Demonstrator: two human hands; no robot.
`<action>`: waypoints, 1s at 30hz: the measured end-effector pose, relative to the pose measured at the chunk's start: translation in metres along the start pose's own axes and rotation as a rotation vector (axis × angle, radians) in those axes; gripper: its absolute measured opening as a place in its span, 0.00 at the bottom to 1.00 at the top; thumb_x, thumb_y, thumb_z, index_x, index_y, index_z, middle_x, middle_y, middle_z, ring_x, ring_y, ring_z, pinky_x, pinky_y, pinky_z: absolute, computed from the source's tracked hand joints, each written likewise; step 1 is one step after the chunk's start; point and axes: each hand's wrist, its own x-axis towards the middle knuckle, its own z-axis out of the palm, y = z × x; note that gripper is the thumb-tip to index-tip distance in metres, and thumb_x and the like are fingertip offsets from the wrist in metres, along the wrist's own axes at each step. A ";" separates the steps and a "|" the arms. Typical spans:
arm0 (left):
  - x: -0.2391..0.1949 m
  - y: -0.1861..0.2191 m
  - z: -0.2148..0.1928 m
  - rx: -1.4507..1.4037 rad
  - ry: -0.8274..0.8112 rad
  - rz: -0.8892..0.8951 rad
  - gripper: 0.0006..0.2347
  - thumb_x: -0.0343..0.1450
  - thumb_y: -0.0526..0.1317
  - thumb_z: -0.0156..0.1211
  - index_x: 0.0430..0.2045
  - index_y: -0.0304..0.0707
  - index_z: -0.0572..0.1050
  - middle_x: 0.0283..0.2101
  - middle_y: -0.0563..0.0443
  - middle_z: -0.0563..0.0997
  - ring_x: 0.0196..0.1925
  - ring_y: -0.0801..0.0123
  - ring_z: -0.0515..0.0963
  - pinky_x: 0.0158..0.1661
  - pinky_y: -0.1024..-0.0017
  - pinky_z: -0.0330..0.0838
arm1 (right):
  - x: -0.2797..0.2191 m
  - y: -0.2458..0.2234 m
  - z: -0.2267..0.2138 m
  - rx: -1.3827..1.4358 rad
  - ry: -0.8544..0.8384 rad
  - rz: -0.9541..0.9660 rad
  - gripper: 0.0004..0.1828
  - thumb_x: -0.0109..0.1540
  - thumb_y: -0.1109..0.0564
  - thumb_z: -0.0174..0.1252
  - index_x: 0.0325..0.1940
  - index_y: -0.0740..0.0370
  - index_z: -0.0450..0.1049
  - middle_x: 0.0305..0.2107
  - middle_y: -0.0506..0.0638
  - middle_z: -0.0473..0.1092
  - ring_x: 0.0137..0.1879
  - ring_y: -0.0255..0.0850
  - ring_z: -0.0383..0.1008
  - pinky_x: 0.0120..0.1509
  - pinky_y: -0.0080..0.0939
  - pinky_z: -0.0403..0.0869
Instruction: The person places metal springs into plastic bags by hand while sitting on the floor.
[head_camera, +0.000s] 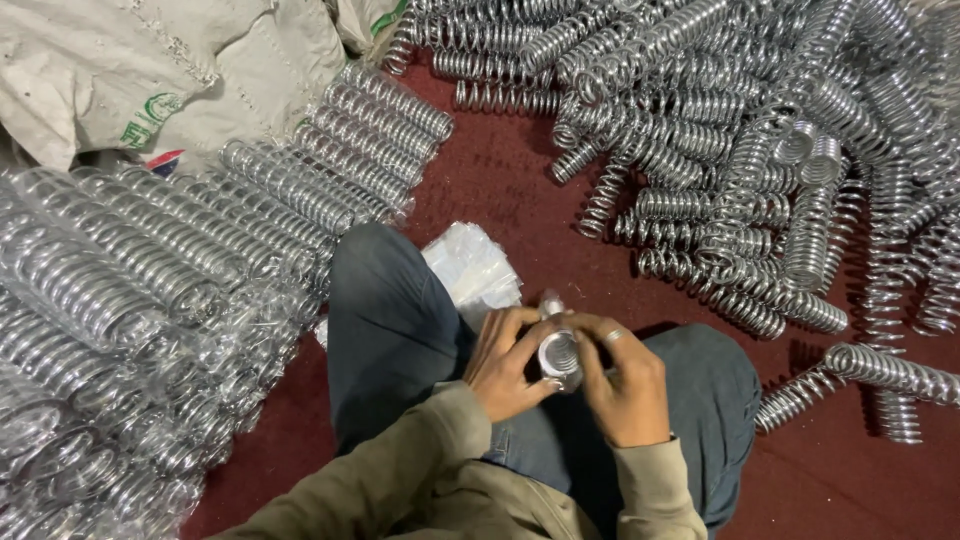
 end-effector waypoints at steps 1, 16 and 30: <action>0.015 0.009 -0.004 0.001 0.006 0.007 0.31 0.62 0.43 0.74 0.62 0.47 0.70 0.51 0.47 0.69 0.50 0.51 0.70 0.51 0.56 0.66 | -0.002 -0.002 0.002 -0.003 0.004 -0.007 0.10 0.66 0.63 0.55 0.51 0.59 0.78 0.45 0.50 0.80 0.47 0.43 0.83 0.48 0.38 0.78; 0.031 0.054 0.026 -0.155 0.127 0.259 0.05 0.66 0.23 0.53 0.25 0.32 0.69 0.33 0.43 0.71 0.35 0.53 0.70 0.42 0.62 0.63 | -0.007 0.004 -0.020 -0.182 -0.170 0.211 0.36 0.48 0.68 0.49 0.59 0.50 0.73 0.57 0.44 0.70 0.61 0.46 0.72 0.56 0.49 0.72; 0.005 0.023 0.037 -0.374 0.054 0.072 0.17 0.65 0.26 0.59 0.47 0.37 0.72 0.50 0.44 0.79 0.55 0.50 0.79 0.58 0.57 0.72 | -0.007 0.018 0.006 -0.146 -0.252 0.384 0.31 0.54 0.60 0.57 0.62 0.45 0.72 0.59 0.40 0.71 0.62 0.42 0.73 0.59 0.47 0.70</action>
